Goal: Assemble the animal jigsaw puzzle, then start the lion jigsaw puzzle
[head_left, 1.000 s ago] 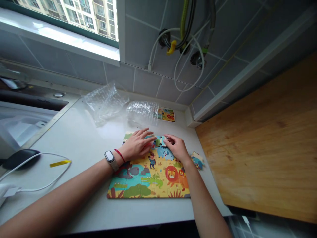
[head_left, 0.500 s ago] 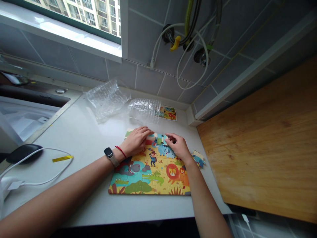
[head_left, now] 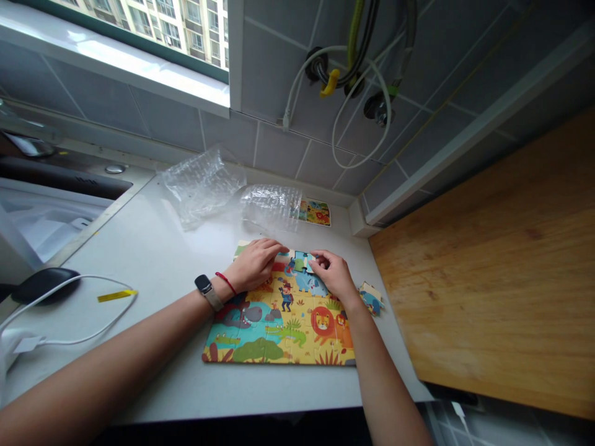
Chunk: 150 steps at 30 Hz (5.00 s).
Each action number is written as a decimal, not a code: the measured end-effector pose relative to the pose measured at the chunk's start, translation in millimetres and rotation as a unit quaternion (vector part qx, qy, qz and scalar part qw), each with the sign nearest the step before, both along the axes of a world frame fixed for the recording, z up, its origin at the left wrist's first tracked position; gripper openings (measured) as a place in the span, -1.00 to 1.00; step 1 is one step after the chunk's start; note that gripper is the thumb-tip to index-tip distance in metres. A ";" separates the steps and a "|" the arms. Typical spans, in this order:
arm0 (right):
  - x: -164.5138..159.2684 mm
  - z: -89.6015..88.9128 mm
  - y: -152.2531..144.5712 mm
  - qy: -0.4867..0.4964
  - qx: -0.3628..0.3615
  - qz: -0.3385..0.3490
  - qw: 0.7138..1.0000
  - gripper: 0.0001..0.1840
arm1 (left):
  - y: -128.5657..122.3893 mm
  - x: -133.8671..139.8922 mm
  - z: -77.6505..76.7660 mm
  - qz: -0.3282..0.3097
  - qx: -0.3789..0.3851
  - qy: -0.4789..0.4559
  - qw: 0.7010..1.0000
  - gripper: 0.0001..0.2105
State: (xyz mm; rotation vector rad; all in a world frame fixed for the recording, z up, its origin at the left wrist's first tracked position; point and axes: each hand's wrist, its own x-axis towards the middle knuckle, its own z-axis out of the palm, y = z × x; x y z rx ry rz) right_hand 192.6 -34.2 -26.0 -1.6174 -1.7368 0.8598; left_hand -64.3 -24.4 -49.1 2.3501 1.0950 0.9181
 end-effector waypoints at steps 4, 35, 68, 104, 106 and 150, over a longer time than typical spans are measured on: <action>0.8 -1.9 0.9 0.009 -0.003 0.000 1.000 -0.54 | -0.3 -0.4 1.4 -0.005 -0.004 0.017 1.000 -0.64; 22.0 5.3 6.7 0.311 0.080 -0.091 0.943 -0.36 | 0.2 0.7 2.0 -0.007 0.012 0.032 0.999 -0.70; 57.6 -3.8 18.4 0.113 0.050 -0.060 0.991 -0.60 | 1.5 0.0 1.3 -0.018 0.022 0.039 0.999 -0.75; 20.3 -15.3 19.6 0.015 0.118 -0.043 0.992 -0.75 | 1.8 0.4 -0.4 -0.016 0.020 0.024 0.999 -0.76; 22.7 -11.6 18.6 0.020 0.127 -0.030 0.991 -0.77 | 1.9 0.0 -0.4 -0.017 0.021 0.033 0.999 -0.76; 120.3 63.3 -63.8 -0.444 -0.140 0.065 0.883 -0.48 | 5.6 0.2 -4.0 -0.003 0.035 0.013 0.999 -0.67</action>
